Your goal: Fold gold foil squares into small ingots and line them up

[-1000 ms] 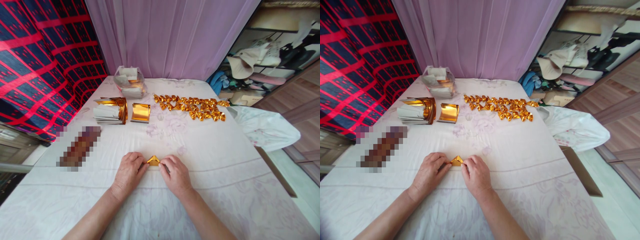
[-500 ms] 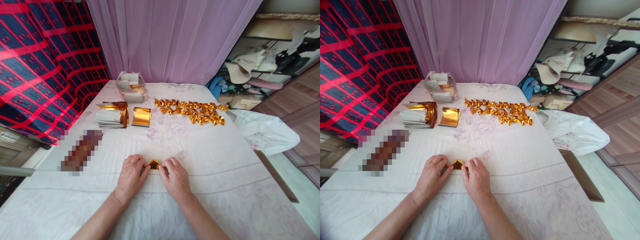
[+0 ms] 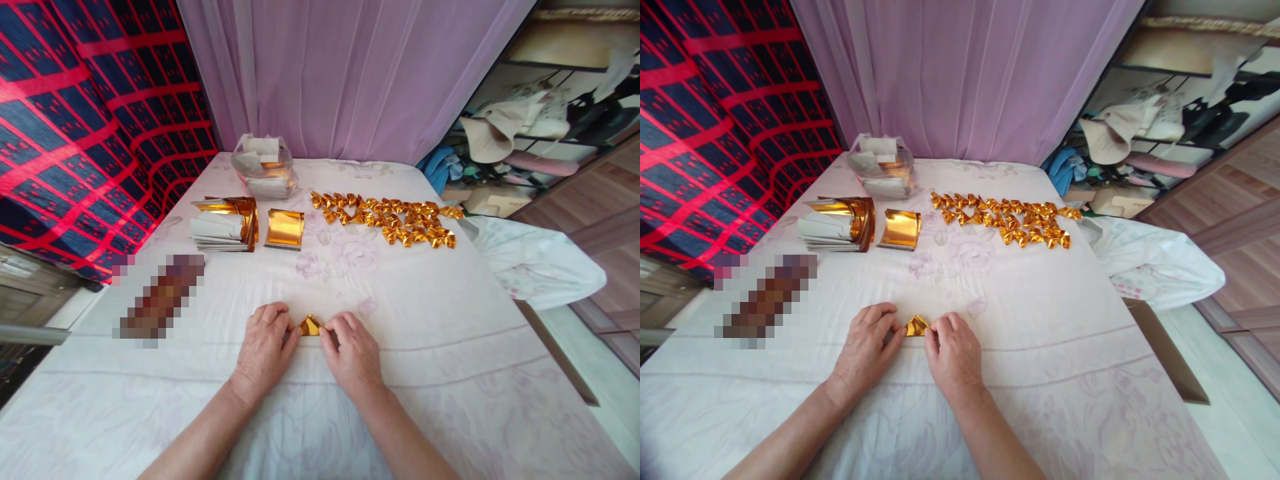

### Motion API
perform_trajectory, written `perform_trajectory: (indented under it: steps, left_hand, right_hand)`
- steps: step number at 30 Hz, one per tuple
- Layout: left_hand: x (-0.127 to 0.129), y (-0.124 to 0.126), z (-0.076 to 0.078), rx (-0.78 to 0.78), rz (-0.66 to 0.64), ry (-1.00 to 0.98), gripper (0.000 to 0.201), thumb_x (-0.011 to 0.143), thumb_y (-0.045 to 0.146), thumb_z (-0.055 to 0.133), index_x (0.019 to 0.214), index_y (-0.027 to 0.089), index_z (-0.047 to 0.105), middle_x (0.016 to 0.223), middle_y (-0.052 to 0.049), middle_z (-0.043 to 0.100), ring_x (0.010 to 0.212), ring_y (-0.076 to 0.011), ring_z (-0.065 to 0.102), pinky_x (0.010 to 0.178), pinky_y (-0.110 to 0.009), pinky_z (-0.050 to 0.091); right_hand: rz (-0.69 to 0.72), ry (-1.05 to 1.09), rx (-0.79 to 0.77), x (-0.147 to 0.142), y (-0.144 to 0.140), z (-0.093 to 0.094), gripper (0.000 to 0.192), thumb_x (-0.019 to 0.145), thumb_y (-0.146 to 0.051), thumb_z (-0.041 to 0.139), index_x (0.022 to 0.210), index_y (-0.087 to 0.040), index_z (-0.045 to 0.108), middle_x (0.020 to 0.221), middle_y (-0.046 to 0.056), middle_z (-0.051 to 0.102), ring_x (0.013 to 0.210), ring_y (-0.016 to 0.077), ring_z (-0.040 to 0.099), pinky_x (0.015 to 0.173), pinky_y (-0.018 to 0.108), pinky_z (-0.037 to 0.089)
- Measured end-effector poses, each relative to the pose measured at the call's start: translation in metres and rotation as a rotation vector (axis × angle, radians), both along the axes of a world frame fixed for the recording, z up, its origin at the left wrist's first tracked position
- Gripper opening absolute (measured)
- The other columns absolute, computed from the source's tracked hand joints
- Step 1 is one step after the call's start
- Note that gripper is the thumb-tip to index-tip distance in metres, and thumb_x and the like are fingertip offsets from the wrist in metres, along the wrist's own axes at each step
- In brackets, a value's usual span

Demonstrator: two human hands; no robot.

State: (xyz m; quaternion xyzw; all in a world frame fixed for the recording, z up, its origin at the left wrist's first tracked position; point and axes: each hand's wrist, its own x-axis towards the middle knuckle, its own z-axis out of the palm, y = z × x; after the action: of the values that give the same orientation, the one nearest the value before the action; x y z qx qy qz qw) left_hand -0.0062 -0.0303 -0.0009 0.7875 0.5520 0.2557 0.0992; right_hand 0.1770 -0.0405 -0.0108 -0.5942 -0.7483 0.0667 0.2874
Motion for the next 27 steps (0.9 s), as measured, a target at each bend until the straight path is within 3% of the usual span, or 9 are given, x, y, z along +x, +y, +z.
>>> perform_trajectory:
  steps: [8, 15, 21, 27]
  left_hand:
    - [-0.0002, 0.0009, -0.0003, 0.000, 0.001, 0.022, 0.013, 0.088, 0.023, 0.055, 0.075, 0.019, 0.056, 0.102, -0.007, 0.059, 0.095, -0.0237, 0.054, 0.084, -0.041, 0.045]
    - [0.0003, 0.0011, 0.0011, -0.027, 0.008, 0.037, 0.007, 0.089, 0.024, 0.054, 0.086, 0.019, 0.059, 0.103, -0.007, 0.060, 0.096, -0.0238, 0.054, 0.082, -0.040, 0.044]
    - [-0.0012, -0.0003, -0.0003, 0.004, -0.066, 0.099, 0.026, 0.089, 0.016, 0.054, 0.105, 0.031, 0.068, 0.114, -0.006, 0.058, 0.104, -0.0247, 0.053, 0.085, -0.041, 0.043]
    - [-0.0010, 0.0000, -0.0042, 0.024, -0.073, 0.132, 0.029, 0.087, 0.014, 0.057, 0.104, 0.033, 0.072, 0.117, -0.006, 0.058, 0.107, -0.0258, 0.052, 0.088, -0.042, 0.043]
  right_hand:
    - [-0.010, -0.012, -0.042, -0.0002, 0.0007, 0.0020, 0.012, 0.090, -0.021, 0.051, 0.080, -0.021, 0.058, 0.082, 0.001, 0.060, 0.077, 0.0153, 0.057, 0.069, 0.026, 0.039]
    - [0.048, 0.003, -0.051, 0.0023, -0.0003, 0.0000, 0.022, 0.092, -0.021, 0.049, 0.103, -0.025, 0.068, 0.094, 0.003, 0.063, 0.081, 0.0147, 0.059, 0.072, 0.025, 0.042]
    - [0.050, -0.018, -0.026, 0.0027, 0.0005, -0.0042, 0.025, 0.092, -0.021, 0.049, 0.105, -0.026, 0.070, 0.093, 0.003, 0.063, 0.078, 0.0145, 0.060, 0.070, 0.025, 0.043]
    - [0.058, -0.063, 0.019, 0.0031, -0.0008, -0.0071, 0.030, 0.093, -0.020, 0.048, 0.114, -0.027, 0.068, 0.096, 0.005, 0.064, 0.082, 0.0155, 0.059, 0.074, 0.026, 0.044]
